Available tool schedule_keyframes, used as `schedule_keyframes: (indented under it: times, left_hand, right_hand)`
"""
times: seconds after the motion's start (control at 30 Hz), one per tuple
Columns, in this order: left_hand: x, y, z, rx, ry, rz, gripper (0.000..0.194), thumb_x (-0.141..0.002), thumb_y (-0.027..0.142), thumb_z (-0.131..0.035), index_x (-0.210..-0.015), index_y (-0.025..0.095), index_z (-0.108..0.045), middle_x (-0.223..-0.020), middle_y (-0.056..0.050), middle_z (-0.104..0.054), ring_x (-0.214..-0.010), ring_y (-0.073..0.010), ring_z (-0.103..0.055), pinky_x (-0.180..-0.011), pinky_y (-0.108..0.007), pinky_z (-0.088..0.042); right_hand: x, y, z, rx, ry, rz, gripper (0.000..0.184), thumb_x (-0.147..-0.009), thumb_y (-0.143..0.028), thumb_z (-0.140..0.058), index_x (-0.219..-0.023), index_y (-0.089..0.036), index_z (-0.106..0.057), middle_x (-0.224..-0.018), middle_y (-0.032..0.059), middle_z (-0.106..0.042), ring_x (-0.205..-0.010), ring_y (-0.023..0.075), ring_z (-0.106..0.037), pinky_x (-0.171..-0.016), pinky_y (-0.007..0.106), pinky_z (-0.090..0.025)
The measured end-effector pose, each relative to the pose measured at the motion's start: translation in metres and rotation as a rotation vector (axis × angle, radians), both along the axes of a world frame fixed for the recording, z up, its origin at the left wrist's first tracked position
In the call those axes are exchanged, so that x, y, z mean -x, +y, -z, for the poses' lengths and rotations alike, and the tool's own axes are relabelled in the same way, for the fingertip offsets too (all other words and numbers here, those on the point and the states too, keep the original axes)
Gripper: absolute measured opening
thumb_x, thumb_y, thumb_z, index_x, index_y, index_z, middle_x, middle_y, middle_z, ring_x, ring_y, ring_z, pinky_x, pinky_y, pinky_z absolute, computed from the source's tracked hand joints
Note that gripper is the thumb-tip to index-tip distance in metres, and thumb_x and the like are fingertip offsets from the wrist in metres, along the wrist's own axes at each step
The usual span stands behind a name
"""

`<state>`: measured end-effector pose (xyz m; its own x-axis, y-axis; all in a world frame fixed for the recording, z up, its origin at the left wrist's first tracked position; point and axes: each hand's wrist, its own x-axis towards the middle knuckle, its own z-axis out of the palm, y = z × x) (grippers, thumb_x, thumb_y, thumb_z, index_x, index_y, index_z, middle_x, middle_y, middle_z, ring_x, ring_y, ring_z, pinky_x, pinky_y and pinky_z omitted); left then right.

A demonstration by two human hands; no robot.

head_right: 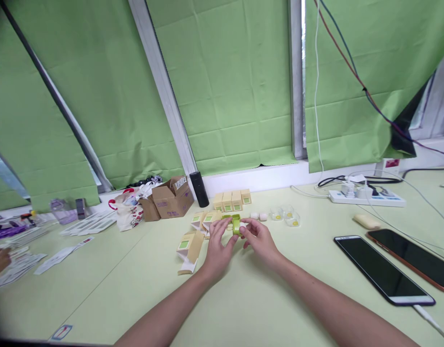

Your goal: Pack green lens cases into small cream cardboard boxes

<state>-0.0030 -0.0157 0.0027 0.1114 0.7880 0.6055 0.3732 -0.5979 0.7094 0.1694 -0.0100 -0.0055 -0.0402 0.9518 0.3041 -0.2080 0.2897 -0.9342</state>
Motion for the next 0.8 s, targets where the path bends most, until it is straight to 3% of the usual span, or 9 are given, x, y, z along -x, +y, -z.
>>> schedule_keyframes:
  times: [0.17,0.37,0.57,0.7,0.8]
  left_hand:
    - [-0.003,-0.008,0.002,-0.150,0.131,-0.040,0.048,-0.096,0.030,-0.067,-0.144,0.030,-0.060,-0.142,-0.012,-0.056,-0.137,-0.0324,-0.050,-0.114,-0.053,-0.045]
    - [-0.002,-0.005,0.006,-0.148,0.204,-0.038,0.044,-0.099,0.028,-0.061,-0.143,0.028,-0.060,-0.139,-0.012,-0.064,-0.131,-0.0322,-0.059,-0.113,-0.053,-0.046]
    - [-0.002,0.000,0.005,0.077,-0.063,0.077,0.045,-0.101,0.043,-0.059,-0.142,0.026,-0.060,-0.140,-0.012,-0.066,-0.126,-0.0292,-0.065,-0.108,-0.046,-0.052]
    - [-0.004,0.006,0.008,0.242,-0.308,0.256,0.057,-0.097,0.053,-0.064,-0.144,0.022,-0.056,-0.142,-0.014,-0.065,-0.128,-0.0277,-0.066,-0.109,-0.042,-0.054]
    - [-0.005,0.011,0.011,0.301,-0.404,0.298,0.062,-0.091,0.058,-0.071,-0.139,0.020,-0.061,-0.139,-0.016,-0.068,-0.127,-0.0297,-0.067,-0.105,-0.042,-0.057]
  right_hand:
    - [0.004,-0.002,-0.002,0.048,0.032,0.023,0.063,-0.073,-0.069,-0.082,-0.108,-0.019,-0.064,-0.080,0.0026,-0.069,-0.074,0.0207,-0.069,-0.055,0.031,-0.059]
    - [0.008,-0.003,0.000,0.071,0.053,0.020,0.064,-0.070,-0.070,-0.084,-0.102,-0.020,-0.061,-0.075,0.0012,-0.068,-0.069,0.0199,-0.068,-0.051,0.029,-0.057]
    - [0.006,-0.004,0.003,0.013,0.017,-0.054,0.061,-0.073,-0.069,-0.082,-0.104,-0.021,-0.061,-0.079,0.0039,-0.071,-0.072,0.0207,-0.068,-0.055,0.030,-0.056]
    - [0.001,-0.004,0.005,-0.143,-0.191,0.102,0.048,-0.083,-0.061,-0.076,-0.107,-0.021,-0.065,-0.088,0.0067,-0.070,-0.081,0.0220,-0.068,-0.056,0.029,-0.057]
    - [-0.004,-0.007,0.004,-0.357,-0.429,0.234,0.042,-0.091,-0.049,-0.072,-0.123,-0.023,-0.064,-0.118,0.0120,-0.067,-0.084,0.0212,-0.069,-0.061,0.033,-0.062]
